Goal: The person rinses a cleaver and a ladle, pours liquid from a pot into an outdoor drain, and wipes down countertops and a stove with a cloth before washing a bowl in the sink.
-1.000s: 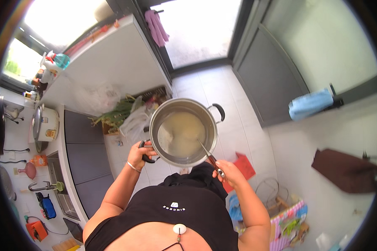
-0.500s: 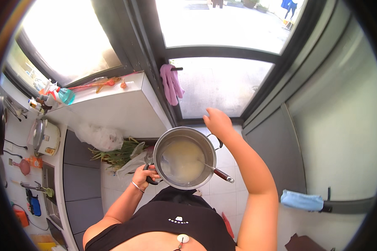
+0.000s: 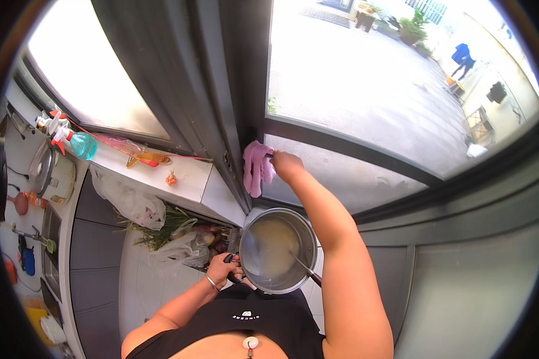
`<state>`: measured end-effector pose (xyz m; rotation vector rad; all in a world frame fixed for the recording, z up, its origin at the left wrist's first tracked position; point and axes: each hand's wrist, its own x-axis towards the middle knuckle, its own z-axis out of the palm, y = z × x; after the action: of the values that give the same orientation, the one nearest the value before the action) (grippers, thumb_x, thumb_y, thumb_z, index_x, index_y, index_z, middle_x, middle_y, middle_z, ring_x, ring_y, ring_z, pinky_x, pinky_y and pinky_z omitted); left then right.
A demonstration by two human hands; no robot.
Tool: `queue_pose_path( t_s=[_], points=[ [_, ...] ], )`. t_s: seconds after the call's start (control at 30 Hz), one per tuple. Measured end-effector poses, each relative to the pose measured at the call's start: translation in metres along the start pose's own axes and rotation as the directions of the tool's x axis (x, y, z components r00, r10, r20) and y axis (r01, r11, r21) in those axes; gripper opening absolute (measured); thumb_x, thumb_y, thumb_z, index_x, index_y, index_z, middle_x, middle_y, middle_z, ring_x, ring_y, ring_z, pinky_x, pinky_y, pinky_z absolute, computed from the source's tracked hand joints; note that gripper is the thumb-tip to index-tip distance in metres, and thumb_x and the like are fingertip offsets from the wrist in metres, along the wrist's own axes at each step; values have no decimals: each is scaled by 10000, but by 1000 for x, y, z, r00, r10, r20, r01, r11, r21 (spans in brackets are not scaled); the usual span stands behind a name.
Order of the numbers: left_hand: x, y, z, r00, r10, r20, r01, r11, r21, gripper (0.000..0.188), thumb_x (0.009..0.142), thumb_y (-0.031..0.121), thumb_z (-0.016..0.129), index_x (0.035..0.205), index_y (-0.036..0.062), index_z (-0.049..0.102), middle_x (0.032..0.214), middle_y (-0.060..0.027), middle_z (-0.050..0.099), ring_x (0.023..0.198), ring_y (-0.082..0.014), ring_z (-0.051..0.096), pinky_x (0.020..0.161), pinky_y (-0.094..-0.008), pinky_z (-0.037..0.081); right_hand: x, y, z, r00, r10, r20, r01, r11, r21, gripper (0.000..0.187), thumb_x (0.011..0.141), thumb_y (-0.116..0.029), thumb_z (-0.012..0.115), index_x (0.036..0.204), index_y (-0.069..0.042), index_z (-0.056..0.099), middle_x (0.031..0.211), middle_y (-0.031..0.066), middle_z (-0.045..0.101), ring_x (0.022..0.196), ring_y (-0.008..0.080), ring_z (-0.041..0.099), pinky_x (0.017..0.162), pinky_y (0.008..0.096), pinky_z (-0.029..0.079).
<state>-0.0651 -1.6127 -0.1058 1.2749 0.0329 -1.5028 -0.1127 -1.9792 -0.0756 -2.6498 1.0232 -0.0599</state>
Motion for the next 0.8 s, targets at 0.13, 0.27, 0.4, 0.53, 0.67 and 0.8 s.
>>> queue_pose_path(
  t_s=[0.13, 0.27, 0.4, 0.53, 0.67, 0.8],
  points=[
    [22, -8, 19, 999, 23, -25, -25, 997, -78, 199, 721, -127, 528, 887, -19, 509, 820, -144, 606, 656, -262, 644, 474, -276, 466, 3, 10, 36, 972, -52, -229, 64, 997, 43, 225, 892, -308, 493, 939, -90, 531, 780, 132, 641, 709, 317, 655, 609, 427, 522],
    [29, -17, 58, 990, 51, -134, -67, 991, -113, 209, 702, -108, 512, 892, -22, 492, 917, -212, 632, 750, -340, 673, 466, -286, 477, 24, 24, 62, 964, -89, -252, 102, 994, 40, 217, 905, -323, 473, 950, -115, 515, 767, 97, 634, 668, 292, 660, 563, 404, 527],
    [40, -31, 87, 925, 155, -346, -186, 981, -59, 205, 743, -71, 576, 945, -65, 538, 779, -151, 639, 591, -215, 642, 471, -262, 488, 62, 39, 43, 965, -106, -241, 143, 980, 139, 242, 920, -322, 453, 937, -92, 528, 785, 119, 642, 694, 312, 653, 594, 405, 516],
    [56, -14, 124, 919, 143, -368, -214, 964, -158, 130, 752, -64, 567, 879, -42, 547, 833, -162, 645, 648, -236, 663, 472, -250, 487, 121, 72, 23, 984, -20, -179, 54, 981, 187, 261, 931, -292, 397, 983, -81, 542, 871, 167, 657, 779, 353, 650, 665, 452, 510],
    [95, 0, 139, 935, 193, -297, -265, 937, -228, 153, 724, -89, 536, 868, -35, 536, 830, -166, 631, 682, -285, 668, 491, -249, 494, 188, 127, 0, 993, 74, -97, -51, 974, 223, 320, 934, -310, 358, 1078, -93, 543, 959, 187, 651, 893, 369, 630, 766, 486, 484],
    [138, 25, 150, 925, 229, -305, -316, 906, -280, 163, 706, -97, 531, 853, -29, 522, 784, -140, 608, 642, -236, 633, 488, -248, 474, 238, 161, -32, 983, 169, -76, -151, 968, 201, 337, 940, -343, 368, 1137, -131, 539, 1003, 174, 645, 960, 353, 611, 818, 489, 461]
  ],
)
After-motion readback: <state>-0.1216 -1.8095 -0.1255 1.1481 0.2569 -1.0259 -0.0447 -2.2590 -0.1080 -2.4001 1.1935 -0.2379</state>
